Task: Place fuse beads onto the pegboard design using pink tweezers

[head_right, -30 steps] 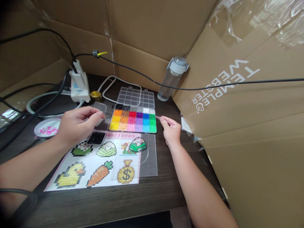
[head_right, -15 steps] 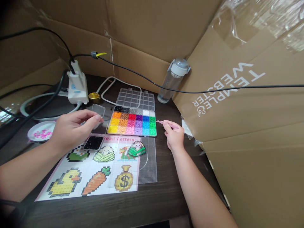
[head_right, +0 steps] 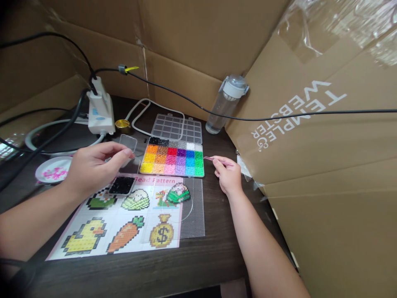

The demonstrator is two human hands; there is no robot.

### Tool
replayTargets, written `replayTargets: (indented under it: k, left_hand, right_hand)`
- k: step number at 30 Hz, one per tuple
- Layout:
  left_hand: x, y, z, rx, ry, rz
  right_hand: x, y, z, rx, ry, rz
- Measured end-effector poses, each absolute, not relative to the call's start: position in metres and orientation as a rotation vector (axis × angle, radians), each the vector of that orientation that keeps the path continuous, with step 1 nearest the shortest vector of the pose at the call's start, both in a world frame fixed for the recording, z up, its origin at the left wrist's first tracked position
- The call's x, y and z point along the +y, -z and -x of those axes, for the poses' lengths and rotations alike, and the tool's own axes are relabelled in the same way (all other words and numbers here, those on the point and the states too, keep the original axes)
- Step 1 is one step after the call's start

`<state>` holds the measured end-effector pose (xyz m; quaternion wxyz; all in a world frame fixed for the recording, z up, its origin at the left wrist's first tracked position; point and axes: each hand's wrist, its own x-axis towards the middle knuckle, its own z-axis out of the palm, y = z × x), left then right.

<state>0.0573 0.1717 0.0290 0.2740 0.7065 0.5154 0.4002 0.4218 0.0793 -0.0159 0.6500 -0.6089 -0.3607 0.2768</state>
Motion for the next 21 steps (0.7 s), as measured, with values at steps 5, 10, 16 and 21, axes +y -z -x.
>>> replayTargets:
  k: [5, 10, 16, 21]
  left_hand:
    - [0.1718, -0.0294, -0.0568, 1.393, -1.062, -1.903]
    - [0.1728, -0.0283, -0.0563, 1.402, -1.066, -1.908]
    - [0.1726, -0.0280, -0.0588, 1.408, -1.070, -1.890]
    - [0.1721, -0.0294, -0.0602, 1.401, -1.072, -1.891]
  right_hand:
    - [0.0791, 0.0136, -0.4212, -0.819, -0.639, 1.394]
    - [0.0795, 0.0129, -0.4208, -0.826, -0.636, 1.403]
    - [0.0797, 0.0138, -0.4210, -0.841, -0.626, 1.425]
    - [0.0795, 0.0142, -0.4200, -0.846, -0.618, 1.431]
